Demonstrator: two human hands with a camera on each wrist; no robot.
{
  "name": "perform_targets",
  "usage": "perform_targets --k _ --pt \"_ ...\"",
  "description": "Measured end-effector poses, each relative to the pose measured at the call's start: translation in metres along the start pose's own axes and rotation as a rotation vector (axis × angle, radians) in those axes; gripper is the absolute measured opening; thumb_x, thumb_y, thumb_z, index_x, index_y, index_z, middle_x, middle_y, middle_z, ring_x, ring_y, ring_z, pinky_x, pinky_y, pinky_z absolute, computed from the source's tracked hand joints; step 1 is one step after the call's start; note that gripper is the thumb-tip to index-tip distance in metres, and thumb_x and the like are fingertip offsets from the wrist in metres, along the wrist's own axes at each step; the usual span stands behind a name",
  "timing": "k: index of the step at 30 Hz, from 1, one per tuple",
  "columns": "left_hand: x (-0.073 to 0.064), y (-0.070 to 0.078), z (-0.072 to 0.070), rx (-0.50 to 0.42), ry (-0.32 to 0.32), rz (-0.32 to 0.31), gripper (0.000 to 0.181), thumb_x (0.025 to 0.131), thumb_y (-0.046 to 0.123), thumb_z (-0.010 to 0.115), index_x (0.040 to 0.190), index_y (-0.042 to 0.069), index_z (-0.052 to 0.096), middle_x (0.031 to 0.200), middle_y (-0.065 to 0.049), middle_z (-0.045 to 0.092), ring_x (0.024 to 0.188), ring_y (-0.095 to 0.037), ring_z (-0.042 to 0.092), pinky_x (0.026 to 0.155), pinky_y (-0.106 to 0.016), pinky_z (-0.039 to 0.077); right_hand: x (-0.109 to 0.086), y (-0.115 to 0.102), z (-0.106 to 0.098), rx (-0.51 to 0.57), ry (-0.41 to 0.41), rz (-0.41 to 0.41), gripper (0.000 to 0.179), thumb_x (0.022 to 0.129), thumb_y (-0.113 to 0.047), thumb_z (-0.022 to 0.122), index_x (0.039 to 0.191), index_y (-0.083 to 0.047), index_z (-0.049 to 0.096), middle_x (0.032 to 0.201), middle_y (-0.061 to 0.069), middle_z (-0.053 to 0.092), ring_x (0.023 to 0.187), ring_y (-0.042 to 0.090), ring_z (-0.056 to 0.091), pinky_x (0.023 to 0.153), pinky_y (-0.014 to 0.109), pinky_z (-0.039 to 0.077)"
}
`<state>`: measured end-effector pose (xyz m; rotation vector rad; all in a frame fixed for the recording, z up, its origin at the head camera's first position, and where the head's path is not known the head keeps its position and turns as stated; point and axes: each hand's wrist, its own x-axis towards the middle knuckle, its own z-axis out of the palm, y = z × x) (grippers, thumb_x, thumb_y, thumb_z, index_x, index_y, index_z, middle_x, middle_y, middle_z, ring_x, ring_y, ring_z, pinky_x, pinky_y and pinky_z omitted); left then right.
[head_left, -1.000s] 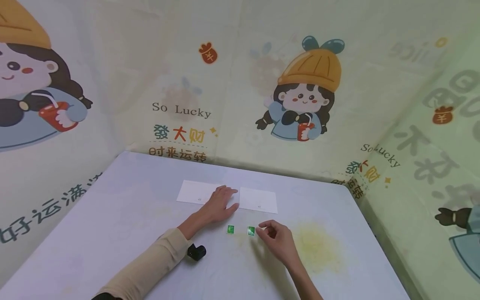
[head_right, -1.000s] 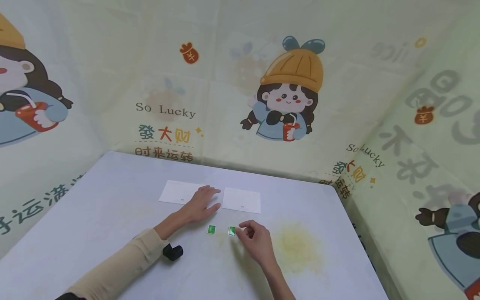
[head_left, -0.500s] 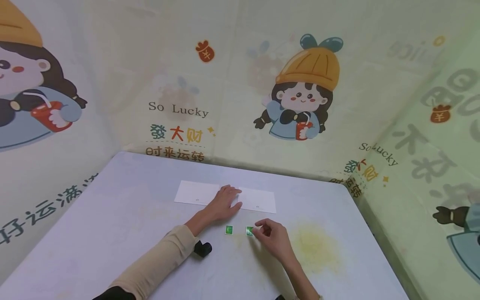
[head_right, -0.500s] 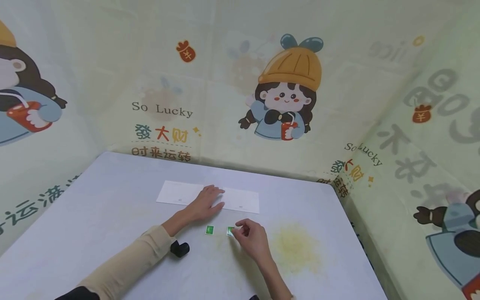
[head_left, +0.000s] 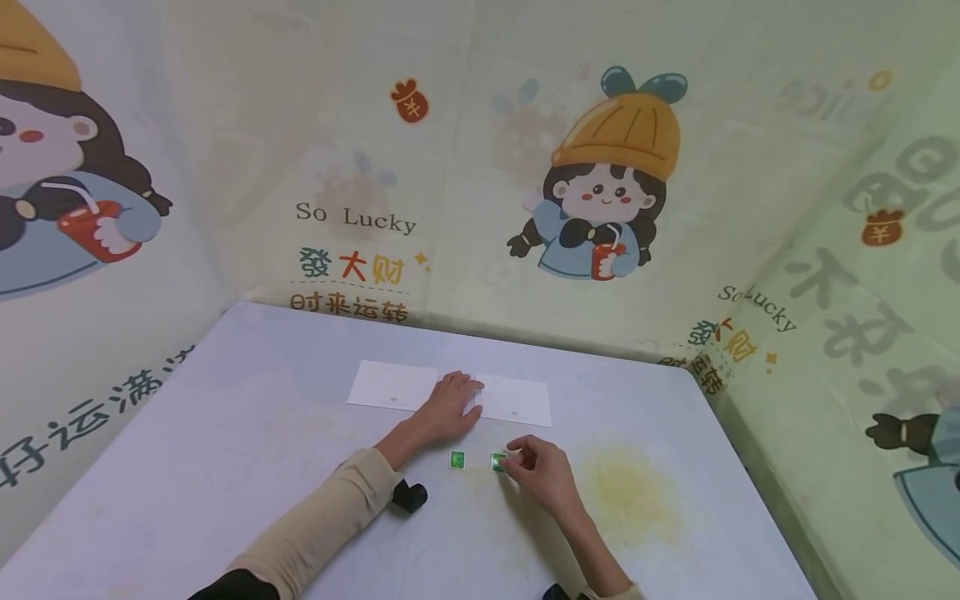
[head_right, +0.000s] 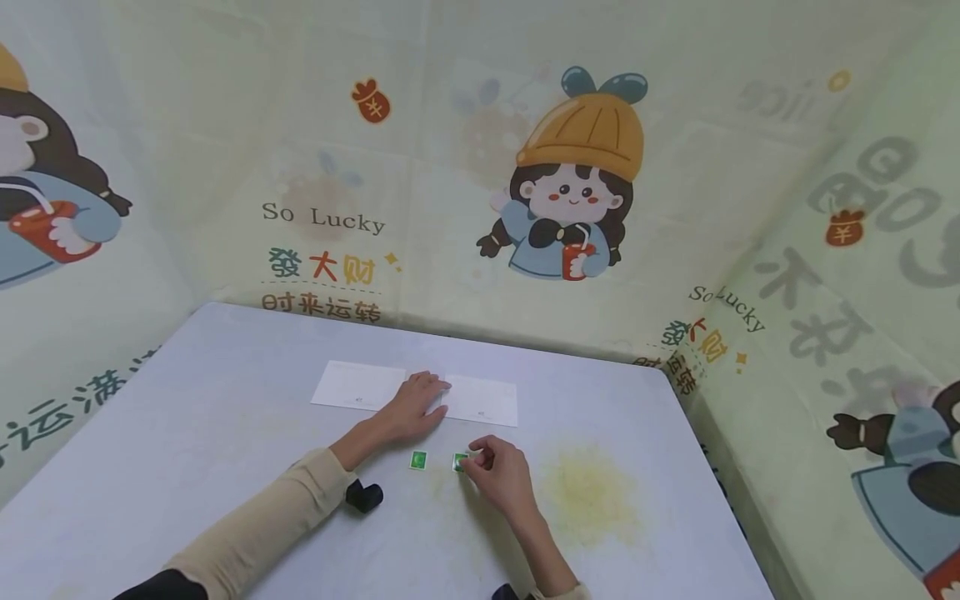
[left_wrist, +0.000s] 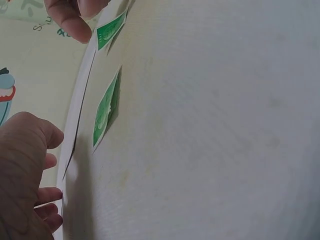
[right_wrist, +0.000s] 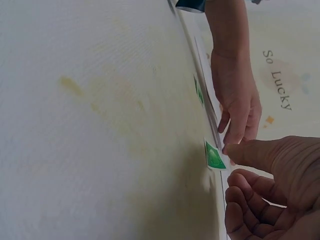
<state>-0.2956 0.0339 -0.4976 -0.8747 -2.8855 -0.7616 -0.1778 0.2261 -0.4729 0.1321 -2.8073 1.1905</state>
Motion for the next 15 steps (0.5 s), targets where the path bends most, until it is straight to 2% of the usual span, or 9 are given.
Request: perform_targets --k 6,15 --pt "-0.0012 0.0021 0.0000 0.007 -0.005 -0.017 0.044 0.097 0.032 0.053 0.135 0.012 0.050 0.143 -0.015 0.042 0.137 -0.031 0.031 0.112 -0.047 0.025 0.0018 0.0019 0.0036 -0.009 -0.015 -0.003 0.024 0.078 -0.019 0.079 0.095 -0.005 0.069 0.069 -0.004 0.058 0.060 0.008 0.051 0.050 0.019 0.041" --pt "-0.0013 0.0001 0.0023 0.038 0.002 -0.005 0.043 0.097 0.032 0.051 0.135 0.011 0.051 0.143 -0.015 0.042 0.136 -0.031 0.032 0.112 -0.046 0.025 0.0029 0.0028 0.0066 -0.024 -0.022 -0.013 0.024 0.078 -0.019 0.079 0.096 -0.005 0.070 0.068 -0.004 0.057 0.059 0.007 0.050 0.049 0.019 0.040"
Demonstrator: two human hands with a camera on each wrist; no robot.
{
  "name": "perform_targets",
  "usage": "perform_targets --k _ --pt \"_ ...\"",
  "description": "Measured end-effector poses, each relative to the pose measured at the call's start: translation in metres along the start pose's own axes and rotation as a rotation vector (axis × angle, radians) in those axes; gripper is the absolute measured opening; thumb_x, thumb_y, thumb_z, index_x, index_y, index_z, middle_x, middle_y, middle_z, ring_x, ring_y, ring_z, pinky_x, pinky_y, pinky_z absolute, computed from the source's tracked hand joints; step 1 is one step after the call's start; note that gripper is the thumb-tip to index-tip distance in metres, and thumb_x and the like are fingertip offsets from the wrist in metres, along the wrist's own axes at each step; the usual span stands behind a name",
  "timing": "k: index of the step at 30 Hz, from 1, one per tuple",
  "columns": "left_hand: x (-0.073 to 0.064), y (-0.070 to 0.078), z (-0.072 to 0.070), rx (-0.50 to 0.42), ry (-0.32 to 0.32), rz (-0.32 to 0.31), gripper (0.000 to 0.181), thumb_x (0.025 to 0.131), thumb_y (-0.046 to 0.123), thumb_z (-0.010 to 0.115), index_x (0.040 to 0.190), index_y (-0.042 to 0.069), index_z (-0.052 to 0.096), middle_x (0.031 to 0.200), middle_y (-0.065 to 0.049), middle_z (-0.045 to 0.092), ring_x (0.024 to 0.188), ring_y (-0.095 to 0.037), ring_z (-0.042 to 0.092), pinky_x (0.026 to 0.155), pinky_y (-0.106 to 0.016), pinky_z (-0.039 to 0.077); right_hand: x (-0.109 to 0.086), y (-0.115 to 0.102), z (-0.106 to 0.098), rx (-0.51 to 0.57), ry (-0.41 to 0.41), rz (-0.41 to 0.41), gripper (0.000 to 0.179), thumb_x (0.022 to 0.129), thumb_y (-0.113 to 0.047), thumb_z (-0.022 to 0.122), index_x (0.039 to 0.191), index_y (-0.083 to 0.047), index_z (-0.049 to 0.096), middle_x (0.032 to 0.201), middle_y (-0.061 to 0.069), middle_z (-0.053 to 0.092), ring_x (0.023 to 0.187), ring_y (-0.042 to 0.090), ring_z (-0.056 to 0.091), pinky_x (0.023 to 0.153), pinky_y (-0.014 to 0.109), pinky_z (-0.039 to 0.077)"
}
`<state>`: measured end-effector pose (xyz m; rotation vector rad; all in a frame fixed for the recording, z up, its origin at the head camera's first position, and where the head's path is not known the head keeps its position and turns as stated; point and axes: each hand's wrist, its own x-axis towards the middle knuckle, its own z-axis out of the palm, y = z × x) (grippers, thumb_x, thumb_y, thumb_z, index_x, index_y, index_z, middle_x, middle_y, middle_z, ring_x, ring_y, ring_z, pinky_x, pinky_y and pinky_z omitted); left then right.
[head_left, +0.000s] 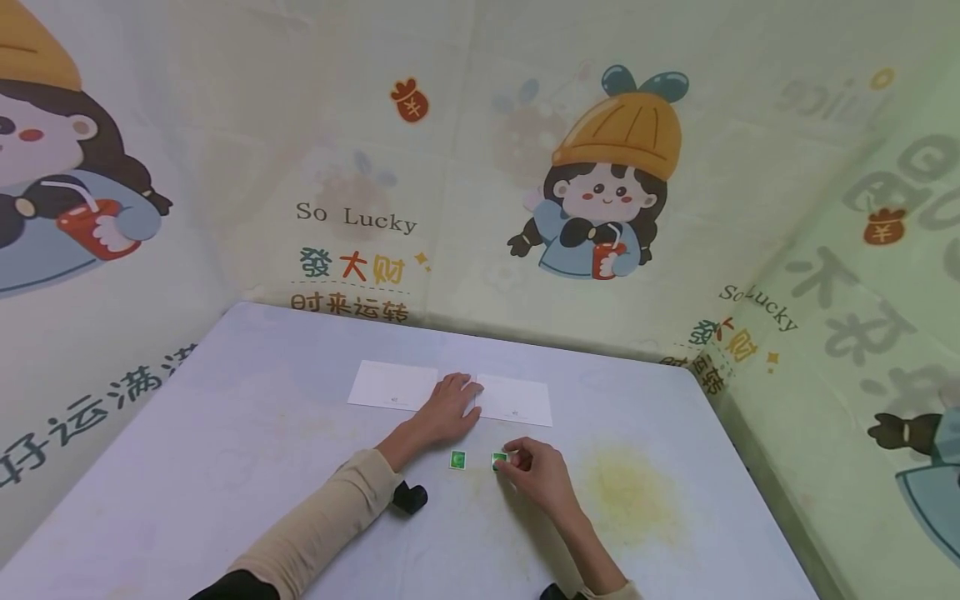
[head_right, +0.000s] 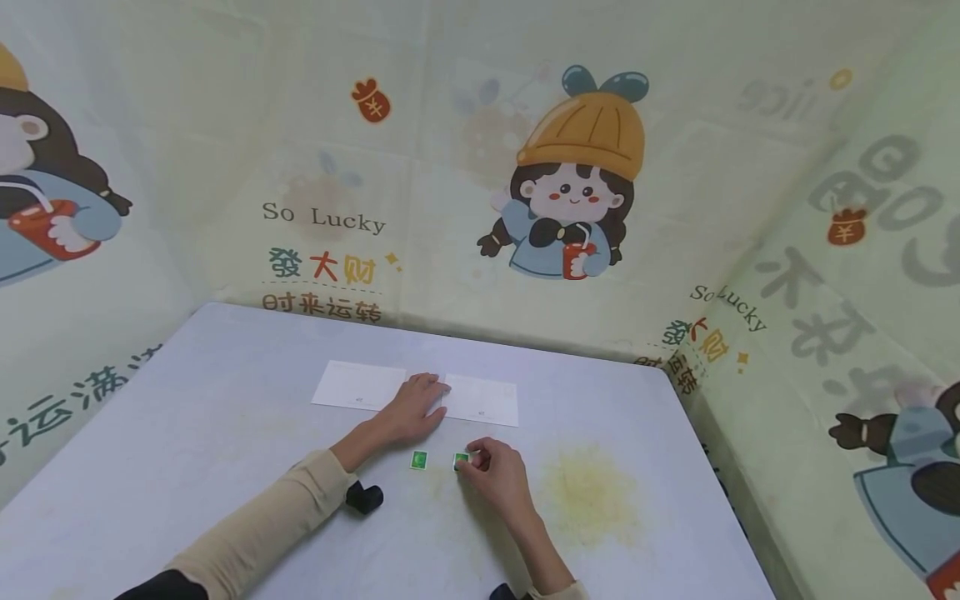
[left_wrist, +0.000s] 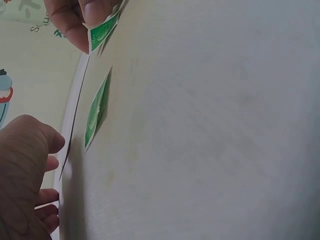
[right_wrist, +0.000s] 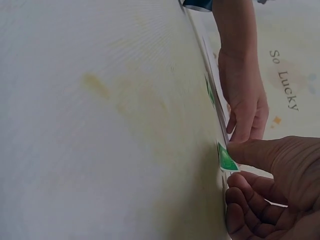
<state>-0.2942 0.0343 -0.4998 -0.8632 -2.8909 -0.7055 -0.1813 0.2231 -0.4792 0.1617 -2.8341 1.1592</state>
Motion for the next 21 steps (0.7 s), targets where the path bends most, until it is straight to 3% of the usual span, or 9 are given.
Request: perform_targets --k 21 --pt "0.0005 -0.0001 0.0026 0.029 0.013 -0.012 0.043 0.097 0.032 0.052 0.135 0.013 0.051 0.145 -0.013 0.041 0.137 -0.030 0.031 0.112 -0.047 0.026 0.0005 0.0034 0.0031 -0.035 0.009 0.001 0.021 0.079 -0.021 0.078 0.095 -0.010 0.071 0.068 -0.007 0.055 0.061 0.008 0.048 0.053 0.019 0.040"
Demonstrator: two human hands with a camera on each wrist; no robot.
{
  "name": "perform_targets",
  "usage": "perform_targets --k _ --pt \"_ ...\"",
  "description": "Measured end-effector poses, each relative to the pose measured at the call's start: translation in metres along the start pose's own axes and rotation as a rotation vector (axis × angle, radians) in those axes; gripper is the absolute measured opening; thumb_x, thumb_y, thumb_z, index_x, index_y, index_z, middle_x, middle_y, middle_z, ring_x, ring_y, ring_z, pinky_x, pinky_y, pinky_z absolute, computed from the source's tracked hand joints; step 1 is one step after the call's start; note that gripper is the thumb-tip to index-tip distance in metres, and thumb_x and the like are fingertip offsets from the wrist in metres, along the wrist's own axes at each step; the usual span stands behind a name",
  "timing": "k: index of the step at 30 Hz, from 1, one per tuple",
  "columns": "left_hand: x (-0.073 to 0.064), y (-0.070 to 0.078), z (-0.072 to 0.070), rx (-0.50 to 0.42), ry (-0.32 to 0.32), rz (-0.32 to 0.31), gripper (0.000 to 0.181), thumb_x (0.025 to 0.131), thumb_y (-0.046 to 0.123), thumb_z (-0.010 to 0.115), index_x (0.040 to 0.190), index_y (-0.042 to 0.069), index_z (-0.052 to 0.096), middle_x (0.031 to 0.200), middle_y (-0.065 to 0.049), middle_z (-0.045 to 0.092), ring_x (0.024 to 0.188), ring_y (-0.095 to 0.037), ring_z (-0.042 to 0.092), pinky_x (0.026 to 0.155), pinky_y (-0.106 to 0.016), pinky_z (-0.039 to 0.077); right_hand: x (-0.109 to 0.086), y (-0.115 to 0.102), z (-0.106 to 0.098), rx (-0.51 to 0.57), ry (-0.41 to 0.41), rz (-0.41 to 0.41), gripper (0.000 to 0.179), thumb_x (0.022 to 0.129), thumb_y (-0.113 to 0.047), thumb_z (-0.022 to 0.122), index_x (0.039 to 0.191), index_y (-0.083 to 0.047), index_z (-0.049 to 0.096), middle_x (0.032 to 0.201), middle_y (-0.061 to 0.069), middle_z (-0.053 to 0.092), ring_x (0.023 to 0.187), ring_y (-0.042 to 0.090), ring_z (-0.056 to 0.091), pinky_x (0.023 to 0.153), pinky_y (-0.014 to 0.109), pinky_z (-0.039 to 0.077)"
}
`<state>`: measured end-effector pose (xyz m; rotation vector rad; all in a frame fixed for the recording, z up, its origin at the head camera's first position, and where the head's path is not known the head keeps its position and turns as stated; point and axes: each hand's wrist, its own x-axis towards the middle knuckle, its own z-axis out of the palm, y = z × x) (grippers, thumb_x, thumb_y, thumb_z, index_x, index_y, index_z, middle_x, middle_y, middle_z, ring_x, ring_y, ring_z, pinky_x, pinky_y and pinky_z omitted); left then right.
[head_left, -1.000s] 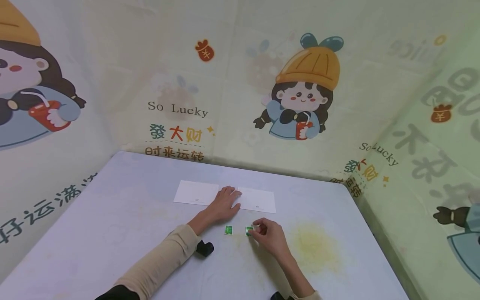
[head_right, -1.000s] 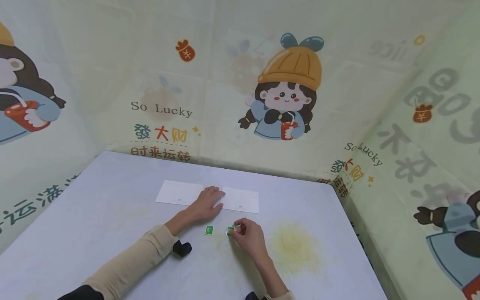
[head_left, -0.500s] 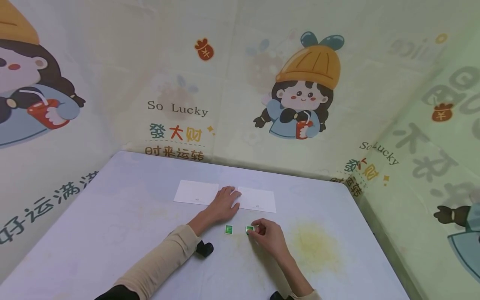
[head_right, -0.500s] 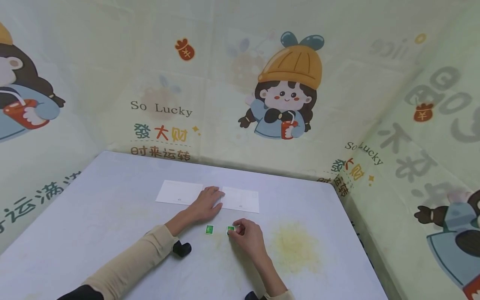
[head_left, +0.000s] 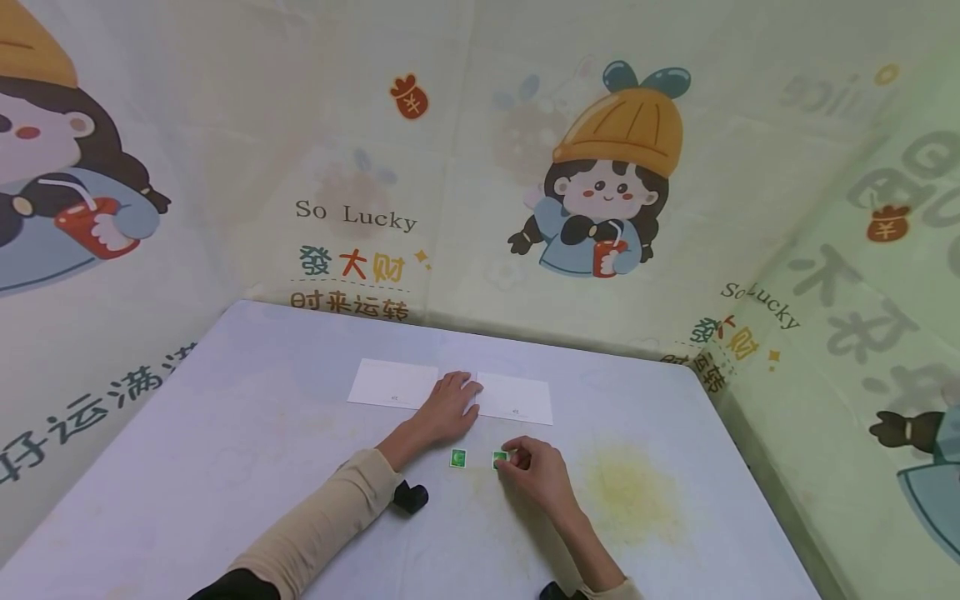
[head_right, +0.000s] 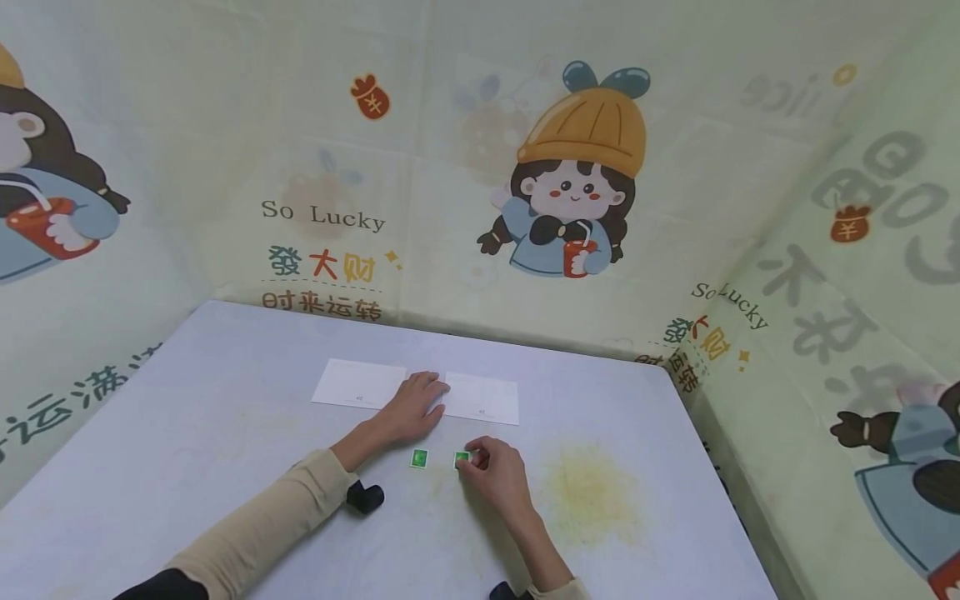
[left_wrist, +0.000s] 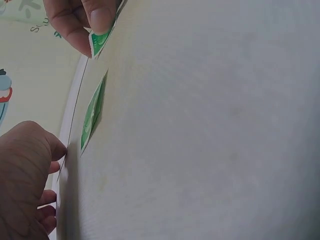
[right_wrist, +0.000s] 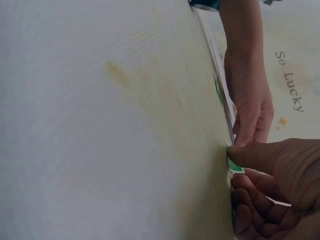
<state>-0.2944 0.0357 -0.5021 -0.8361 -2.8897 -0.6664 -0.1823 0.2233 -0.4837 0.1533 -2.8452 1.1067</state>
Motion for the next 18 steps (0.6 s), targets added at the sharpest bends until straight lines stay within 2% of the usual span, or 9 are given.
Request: perform_targets --k 9,18 --pt "-0.0008 0.0007 -0.0020 0.003 0.018 0.022 0.040 0.097 0.030 0.051 0.133 0.011 0.053 0.143 -0.015 0.042 0.136 -0.031 0.032 0.112 -0.047 0.026 0.0000 -0.0013 0.0009 -0.008 0.025 0.009 0.012 0.080 -0.020 0.077 0.083 -0.013 0.068 0.066 -0.008 0.055 0.060 0.008 0.048 0.054 0.020 0.040" --pt "-0.0030 0.0016 -0.0030 0.003 0.011 0.016 0.041 0.097 0.030 0.051 0.133 0.010 0.052 0.143 -0.015 0.042 0.136 -0.031 0.032 0.111 -0.047 0.027 -0.0012 -0.0026 -0.0001 0.026 0.022 0.027 0.007 0.084 -0.018 0.073 0.082 -0.012 0.069 0.066 -0.006 0.057 0.060 0.009 0.049 0.052 0.019 0.042"
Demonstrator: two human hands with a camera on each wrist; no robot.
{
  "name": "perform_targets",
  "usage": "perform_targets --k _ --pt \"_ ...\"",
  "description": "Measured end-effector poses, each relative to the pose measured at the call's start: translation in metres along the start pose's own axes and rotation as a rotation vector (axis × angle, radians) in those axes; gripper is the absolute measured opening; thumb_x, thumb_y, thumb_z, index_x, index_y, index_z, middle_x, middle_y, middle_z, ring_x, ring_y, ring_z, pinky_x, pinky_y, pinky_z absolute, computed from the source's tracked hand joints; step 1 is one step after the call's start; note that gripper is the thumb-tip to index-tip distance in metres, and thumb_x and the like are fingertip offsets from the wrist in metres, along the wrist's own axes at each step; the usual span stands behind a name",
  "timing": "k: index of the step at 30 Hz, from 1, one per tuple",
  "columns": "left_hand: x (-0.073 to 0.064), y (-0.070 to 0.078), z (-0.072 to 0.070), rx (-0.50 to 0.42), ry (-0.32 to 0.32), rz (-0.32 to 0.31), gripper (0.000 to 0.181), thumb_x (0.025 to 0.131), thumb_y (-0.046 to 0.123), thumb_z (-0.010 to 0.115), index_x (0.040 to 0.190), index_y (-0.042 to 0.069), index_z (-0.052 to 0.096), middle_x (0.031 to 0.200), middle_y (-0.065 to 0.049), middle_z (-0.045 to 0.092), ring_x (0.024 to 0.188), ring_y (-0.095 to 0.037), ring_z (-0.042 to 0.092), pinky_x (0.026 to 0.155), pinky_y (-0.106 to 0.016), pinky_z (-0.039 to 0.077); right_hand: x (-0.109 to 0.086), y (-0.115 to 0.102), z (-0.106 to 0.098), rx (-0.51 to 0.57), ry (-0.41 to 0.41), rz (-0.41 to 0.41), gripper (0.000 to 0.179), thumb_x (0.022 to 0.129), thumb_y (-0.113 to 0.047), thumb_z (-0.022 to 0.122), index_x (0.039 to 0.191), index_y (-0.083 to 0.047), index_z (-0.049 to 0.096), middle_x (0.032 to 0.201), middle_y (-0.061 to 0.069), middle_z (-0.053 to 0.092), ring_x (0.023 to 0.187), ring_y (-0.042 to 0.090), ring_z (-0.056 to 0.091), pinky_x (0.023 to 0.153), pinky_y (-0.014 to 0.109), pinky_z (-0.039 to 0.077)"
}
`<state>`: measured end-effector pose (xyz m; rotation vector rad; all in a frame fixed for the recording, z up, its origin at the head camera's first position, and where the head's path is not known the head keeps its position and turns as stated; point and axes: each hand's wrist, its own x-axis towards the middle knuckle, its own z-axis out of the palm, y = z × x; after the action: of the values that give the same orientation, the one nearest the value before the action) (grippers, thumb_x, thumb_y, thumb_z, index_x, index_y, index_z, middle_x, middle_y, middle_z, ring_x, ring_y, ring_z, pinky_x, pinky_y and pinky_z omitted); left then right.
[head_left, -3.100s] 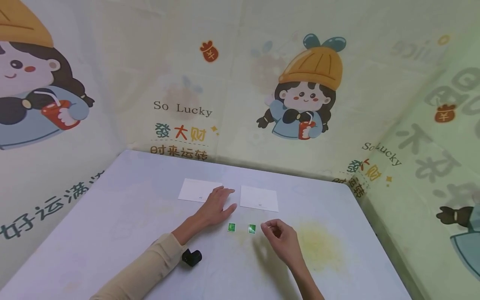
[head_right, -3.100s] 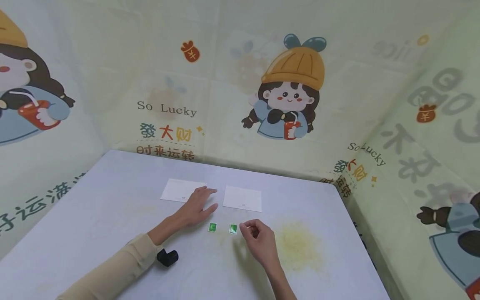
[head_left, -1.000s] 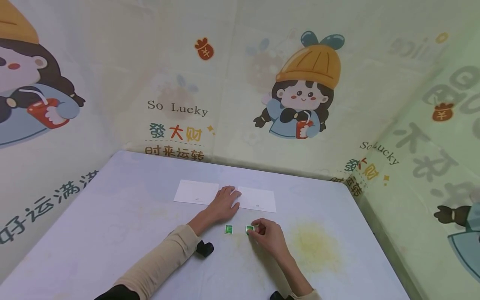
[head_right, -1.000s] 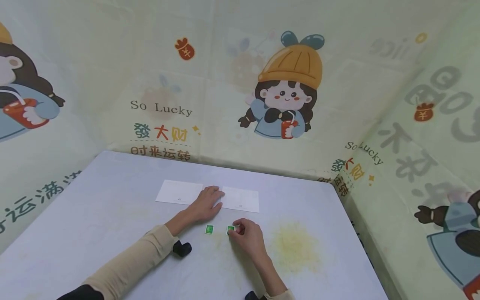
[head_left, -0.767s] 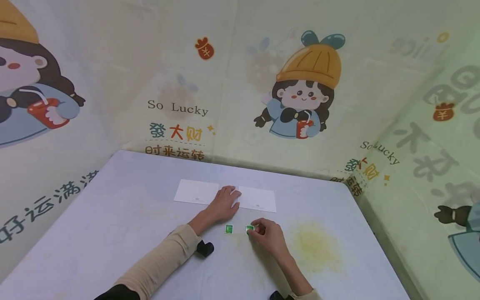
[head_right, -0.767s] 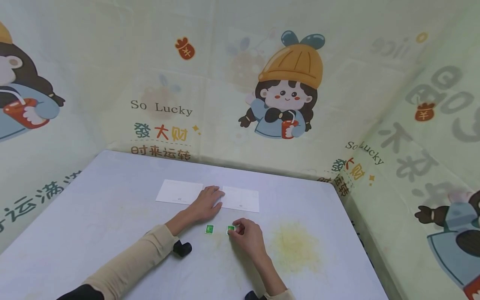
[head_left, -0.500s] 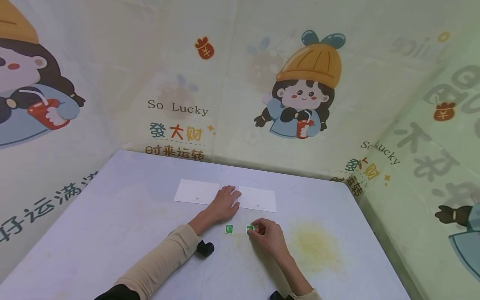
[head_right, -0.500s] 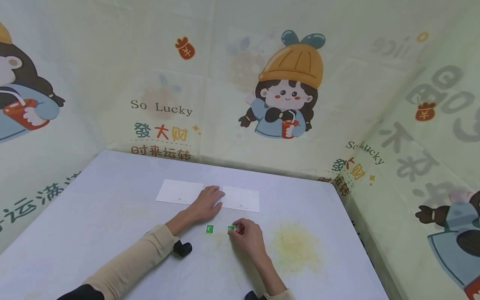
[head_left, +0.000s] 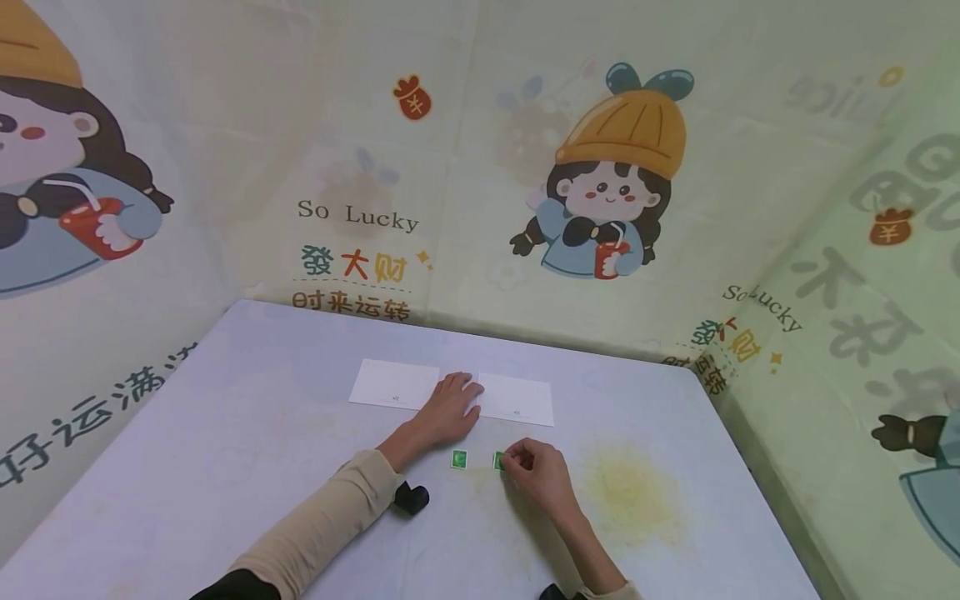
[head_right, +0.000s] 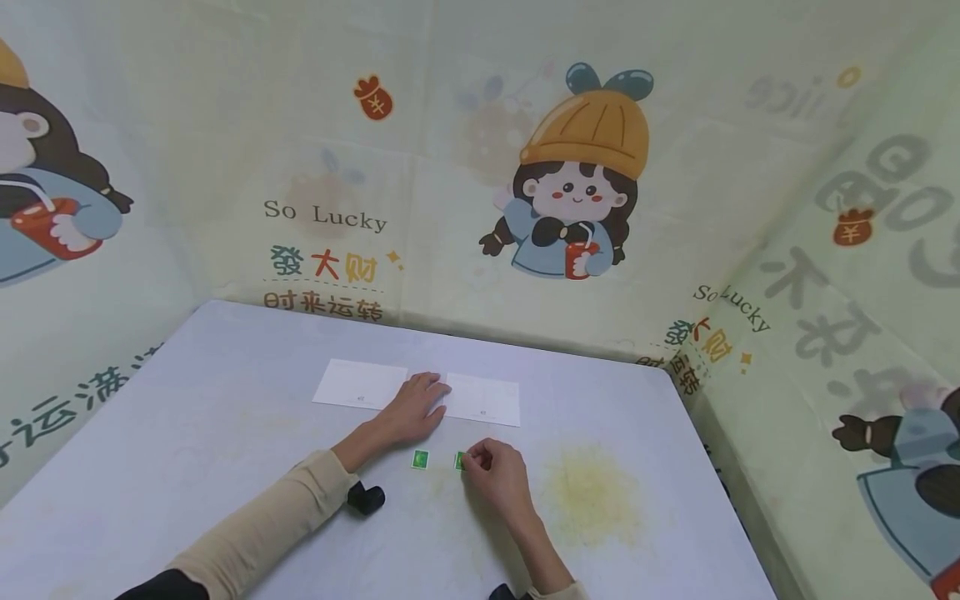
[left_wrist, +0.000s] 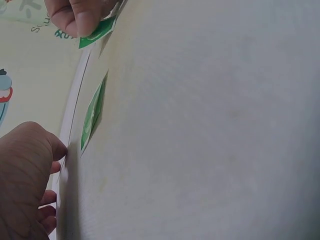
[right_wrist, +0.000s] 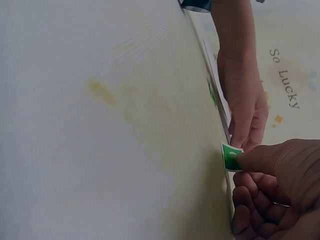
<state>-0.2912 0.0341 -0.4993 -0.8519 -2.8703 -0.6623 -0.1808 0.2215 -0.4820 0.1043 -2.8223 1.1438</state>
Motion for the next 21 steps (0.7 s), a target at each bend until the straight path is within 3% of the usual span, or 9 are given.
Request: perform_targets --k 12,21 --pt "0.001 0.002 0.000 -0.012 -0.019 0.003 0.040 0.097 0.029 0.051 0.133 0.011 0.052 0.144 -0.016 0.041 0.137 -0.031 0.031 0.112 -0.047 0.026 -0.005 0.001 -0.007 0.097 -0.007 0.043 0.011 0.085 -0.024 0.073 0.084 -0.014 0.070 0.070 -0.005 0.061 0.064 0.011 0.051 0.053 0.020 0.042" --pt "0.002 -0.001 0.002 0.007 -0.012 0.003 0.041 0.097 0.030 0.051 0.133 0.012 0.052 0.144 -0.015 0.041 0.136 -0.031 0.032 0.111 -0.046 0.027 -0.011 -0.007 -0.014 0.143 0.040 0.071 0.012 0.084 -0.027 0.074 0.082 -0.016 0.070 0.069 -0.006 0.063 0.066 0.010 0.057 0.057 0.021 0.045"
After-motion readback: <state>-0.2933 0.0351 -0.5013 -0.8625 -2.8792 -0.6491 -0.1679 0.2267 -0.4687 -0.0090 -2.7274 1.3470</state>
